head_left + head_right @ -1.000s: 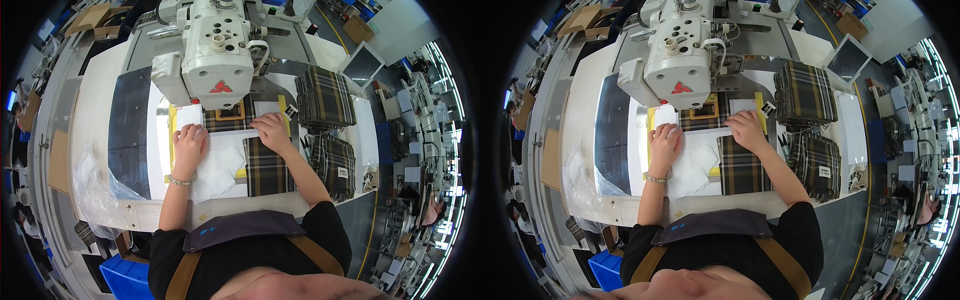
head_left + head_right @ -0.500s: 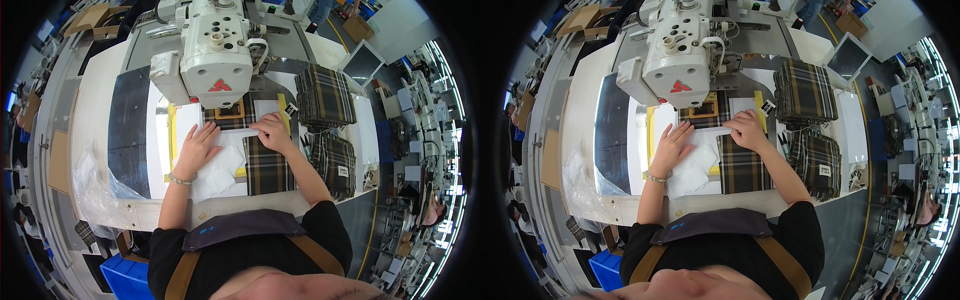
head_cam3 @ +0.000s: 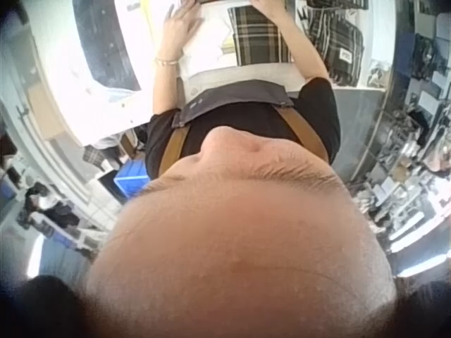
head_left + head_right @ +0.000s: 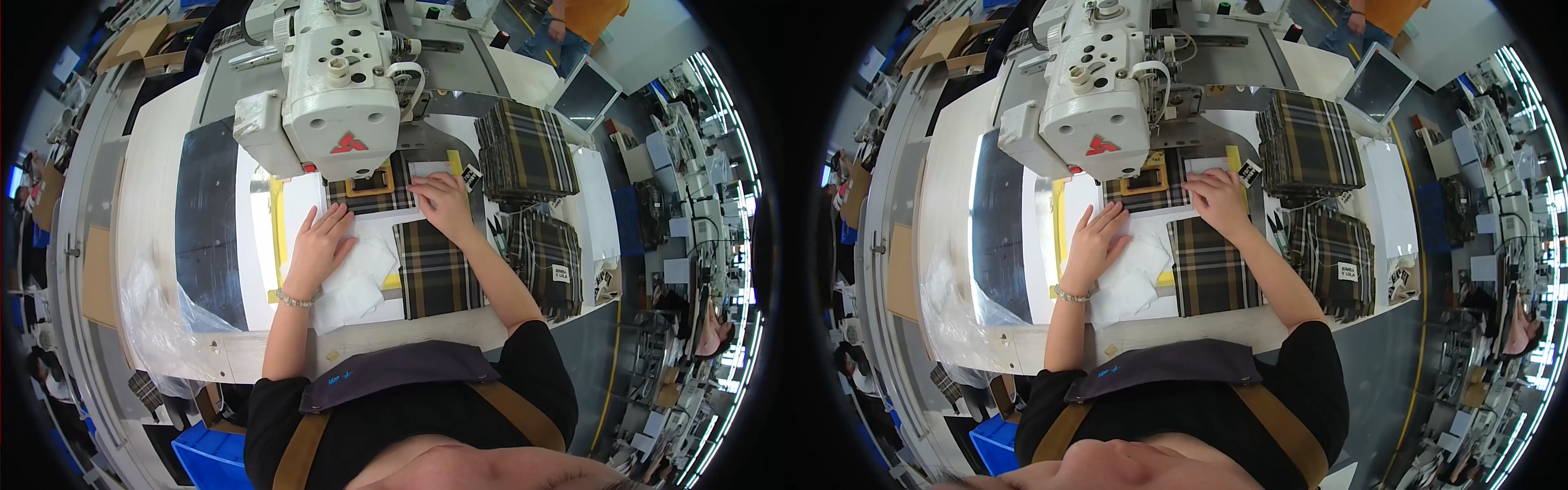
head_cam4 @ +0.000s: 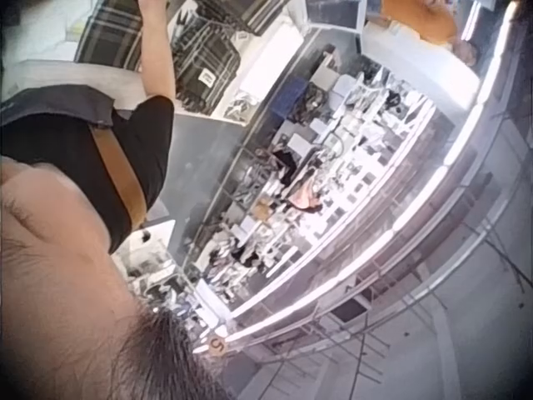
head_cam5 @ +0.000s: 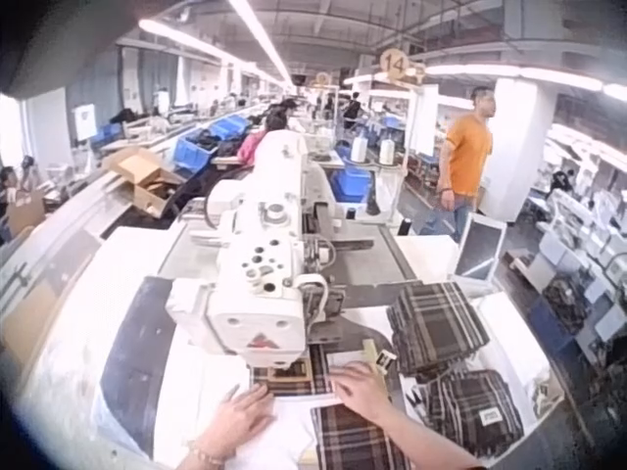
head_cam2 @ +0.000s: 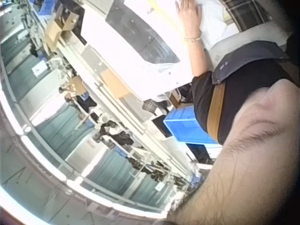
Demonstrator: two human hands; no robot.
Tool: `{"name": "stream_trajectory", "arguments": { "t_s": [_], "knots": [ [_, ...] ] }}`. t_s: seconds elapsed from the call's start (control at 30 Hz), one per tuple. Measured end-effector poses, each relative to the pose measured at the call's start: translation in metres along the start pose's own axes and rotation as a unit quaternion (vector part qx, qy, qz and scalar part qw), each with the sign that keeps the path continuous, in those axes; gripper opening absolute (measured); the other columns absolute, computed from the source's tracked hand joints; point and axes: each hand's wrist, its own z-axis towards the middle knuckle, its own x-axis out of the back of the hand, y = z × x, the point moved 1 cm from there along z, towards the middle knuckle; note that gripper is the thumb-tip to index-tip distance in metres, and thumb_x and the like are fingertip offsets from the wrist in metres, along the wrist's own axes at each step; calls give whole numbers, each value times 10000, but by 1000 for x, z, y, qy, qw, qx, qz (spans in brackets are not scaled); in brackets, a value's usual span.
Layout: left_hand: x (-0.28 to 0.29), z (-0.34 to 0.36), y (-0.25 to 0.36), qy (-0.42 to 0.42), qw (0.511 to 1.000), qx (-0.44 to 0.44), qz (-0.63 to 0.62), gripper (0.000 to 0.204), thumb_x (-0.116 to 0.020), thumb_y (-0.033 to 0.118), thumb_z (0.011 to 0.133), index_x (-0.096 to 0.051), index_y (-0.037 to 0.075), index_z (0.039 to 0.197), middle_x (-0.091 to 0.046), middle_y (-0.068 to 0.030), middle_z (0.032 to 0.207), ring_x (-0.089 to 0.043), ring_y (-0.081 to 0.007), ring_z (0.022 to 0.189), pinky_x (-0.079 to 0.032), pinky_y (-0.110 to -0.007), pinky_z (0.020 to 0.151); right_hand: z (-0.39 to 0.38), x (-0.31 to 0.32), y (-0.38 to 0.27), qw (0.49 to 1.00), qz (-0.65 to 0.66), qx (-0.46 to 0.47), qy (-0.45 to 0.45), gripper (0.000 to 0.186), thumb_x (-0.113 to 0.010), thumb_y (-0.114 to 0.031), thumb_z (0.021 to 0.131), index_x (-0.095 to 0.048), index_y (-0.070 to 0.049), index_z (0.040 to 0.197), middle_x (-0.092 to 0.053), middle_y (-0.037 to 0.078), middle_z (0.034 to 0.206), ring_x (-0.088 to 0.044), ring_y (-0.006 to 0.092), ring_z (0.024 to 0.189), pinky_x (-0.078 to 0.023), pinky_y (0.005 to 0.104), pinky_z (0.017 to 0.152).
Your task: Sewing brand labels onto fabric pouch components using an industrial sewing machine.
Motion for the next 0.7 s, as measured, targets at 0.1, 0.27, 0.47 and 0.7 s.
{"name": "stream_trajectory", "arguments": {
  "t_s": [0.1, 0.27, 0.47, 0.7],
  "knots": [
    [0, -1, 0, 4, 1000, 7, -12, 372, -676, 196, 855, -643, 44, 1193, -612, -117, 1301, -540, -250, 1260, -335, -477, 1122, -4, 1, 3, 999, -30, 19, -34, 153, -669, -79, 778, -735, -139, 903, -718, -16, 1087, -602, 183, 1014, -374, 357, 866],
    [-1, -1, -2, 6, 1000, 11, -21, 362, -684, 179, 846, -651, 48, 1182, -619, -120, 1291, -546, -259, 1254, -333, -484, 1125, -2, 2, 6, 995, -51, 37, -79, 118, -679, -146, 801, -716, -134, 912, -700, -22, 1144, -567, 189, 1094, -345, 382, 917],
    [0, -1, -4, 4, 999, 14, -29, 358, -688, 167, 841, -656, 57, 1180, -622, -114, 1289, -549, -258, 1252, -337, -484, 1122, 17, 5, 15, 994, -49, 57, -85, 141, -713, -226, 799, -703, -133, 906, -676, -11, 1164, -545, 188, 1116, -328, 391, 937],
    [1, -1, -3, -1, 999, 28, -36, 361, -686, 151, 837, -663, 69, 1189, -624, -98, 1296, -542, -230, 1265, -318, -468, 1132, 13, 7, 0, 993, -13, 39, -115, 122, -734, -221, 781, -662, -136, 829, -590, -22, 951, -537, 175, 999, -327, 370, 866]
  ]
}}
